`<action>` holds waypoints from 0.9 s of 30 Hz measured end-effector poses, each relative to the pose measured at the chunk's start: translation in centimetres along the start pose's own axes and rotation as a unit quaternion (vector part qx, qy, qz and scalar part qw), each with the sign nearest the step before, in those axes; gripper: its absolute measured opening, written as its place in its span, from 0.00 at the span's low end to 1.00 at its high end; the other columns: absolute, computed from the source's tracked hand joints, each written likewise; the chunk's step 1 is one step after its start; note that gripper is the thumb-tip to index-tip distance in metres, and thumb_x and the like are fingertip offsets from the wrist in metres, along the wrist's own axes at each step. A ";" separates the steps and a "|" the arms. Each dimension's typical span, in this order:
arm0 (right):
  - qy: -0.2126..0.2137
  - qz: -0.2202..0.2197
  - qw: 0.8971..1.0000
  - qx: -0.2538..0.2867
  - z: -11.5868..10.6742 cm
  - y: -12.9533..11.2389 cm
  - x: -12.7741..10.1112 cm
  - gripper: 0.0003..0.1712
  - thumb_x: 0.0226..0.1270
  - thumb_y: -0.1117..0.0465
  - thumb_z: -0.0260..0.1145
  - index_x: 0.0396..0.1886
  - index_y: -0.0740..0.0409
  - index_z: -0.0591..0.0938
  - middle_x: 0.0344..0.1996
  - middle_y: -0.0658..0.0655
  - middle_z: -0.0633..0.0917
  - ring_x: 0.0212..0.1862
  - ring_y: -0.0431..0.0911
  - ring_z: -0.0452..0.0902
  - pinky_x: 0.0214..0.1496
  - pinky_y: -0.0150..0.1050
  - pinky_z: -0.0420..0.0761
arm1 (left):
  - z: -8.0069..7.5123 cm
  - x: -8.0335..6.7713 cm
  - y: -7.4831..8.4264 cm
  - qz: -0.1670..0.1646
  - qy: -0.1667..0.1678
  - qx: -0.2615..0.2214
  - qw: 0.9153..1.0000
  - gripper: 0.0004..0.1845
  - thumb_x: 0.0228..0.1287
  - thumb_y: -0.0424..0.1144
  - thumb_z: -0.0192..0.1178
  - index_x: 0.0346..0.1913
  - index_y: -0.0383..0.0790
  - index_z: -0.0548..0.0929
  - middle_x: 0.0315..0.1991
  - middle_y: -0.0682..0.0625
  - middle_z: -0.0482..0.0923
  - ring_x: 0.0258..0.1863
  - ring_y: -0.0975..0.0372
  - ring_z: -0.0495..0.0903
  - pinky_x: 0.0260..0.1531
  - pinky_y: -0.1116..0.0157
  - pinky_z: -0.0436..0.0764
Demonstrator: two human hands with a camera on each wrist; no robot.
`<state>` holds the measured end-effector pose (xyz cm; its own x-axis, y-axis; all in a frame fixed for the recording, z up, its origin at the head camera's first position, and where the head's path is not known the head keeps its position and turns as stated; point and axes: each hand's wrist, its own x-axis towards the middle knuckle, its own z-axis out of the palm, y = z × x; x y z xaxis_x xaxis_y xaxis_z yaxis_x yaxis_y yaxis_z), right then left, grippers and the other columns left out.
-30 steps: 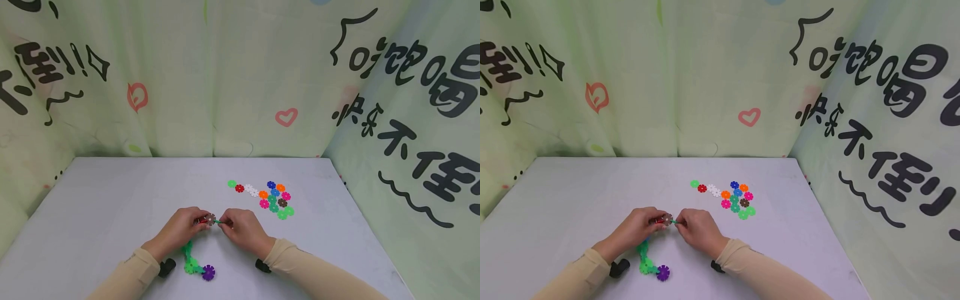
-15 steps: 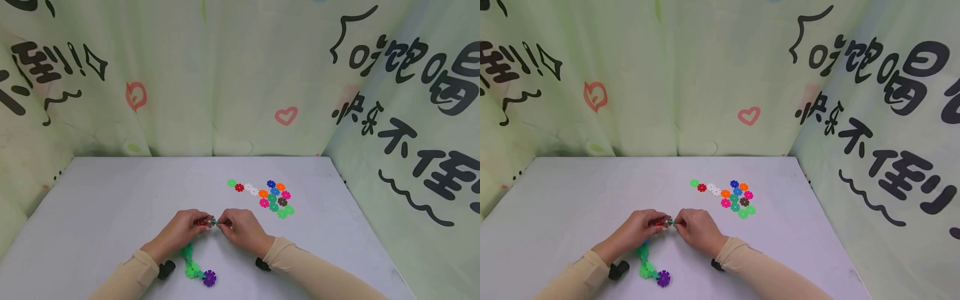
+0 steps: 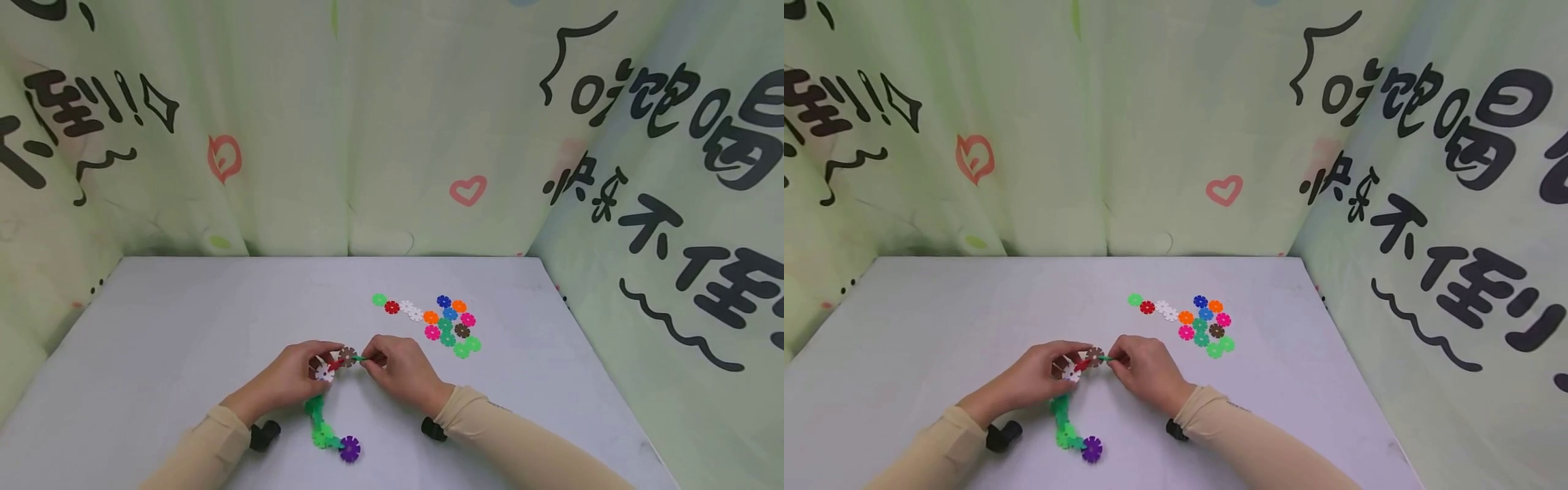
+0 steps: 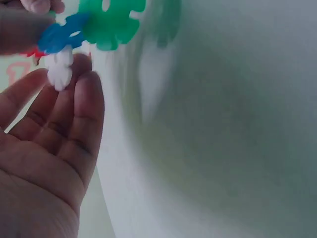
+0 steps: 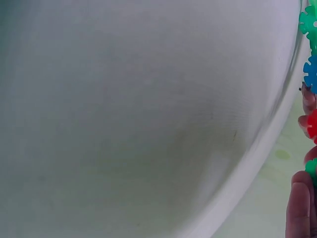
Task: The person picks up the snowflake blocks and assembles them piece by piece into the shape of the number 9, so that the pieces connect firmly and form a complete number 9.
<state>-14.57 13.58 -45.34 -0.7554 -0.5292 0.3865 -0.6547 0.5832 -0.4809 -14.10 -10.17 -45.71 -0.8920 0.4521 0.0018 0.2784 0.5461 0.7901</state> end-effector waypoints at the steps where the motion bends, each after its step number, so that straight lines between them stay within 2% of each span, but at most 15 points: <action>1: -0.001 0.002 1.000 0.001 0.0 0.0 0.0 0.10 0.57 0.69 0.76 0.33 0.54 0.84 0.30 0.47 0.86 0.31 0.33 0.81 0.36 0.24 0.79 | -0.1 0.0 -0.1 0.001 -0.001 -0.004 1.000 0.29 0.55 0.28 0.71 0.63 0.41 0.80 0.42 0.54 0.78 0.38 0.61 0.76 0.36 0.67 0.80; 11: -0.002 0.011 1.000 0.017 -0.1 0.3 -0.1 0.10 0.57 0.70 0.75 0.34 0.54 0.83 0.30 0.48 0.86 0.31 0.34 0.81 0.35 0.26 0.80 | -0.1 0.4 -0.3 0.016 0.018 -0.013 1.000 0.18 0.62 0.25 0.63 0.54 0.40 0.85 0.41 0.54 0.82 0.36 0.62 0.77 0.37 0.66 0.80; 27: -0.008 0.021 0.999 0.029 0.3 0.7 -0.1 0.10 0.57 0.69 0.76 0.33 0.54 0.83 0.29 0.47 0.86 0.30 0.33 0.80 0.35 0.27 0.80 | -0.2 0.7 -0.1 0.007 0.021 -0.010 1.000 0.17 0.63 0.25 0.61 0.53 0.40 0.86 0.42 0.54 0.82 0.36 0.62 0.77 0.37 0.66 0.80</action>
<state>-14.94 13.87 -45.91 -0.7813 -0.5155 0.3518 -0.6191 0.5684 -0.5419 -14.82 -10.00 -45.68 -0.9024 0.4292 0.0385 0.2845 0.5262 0.8014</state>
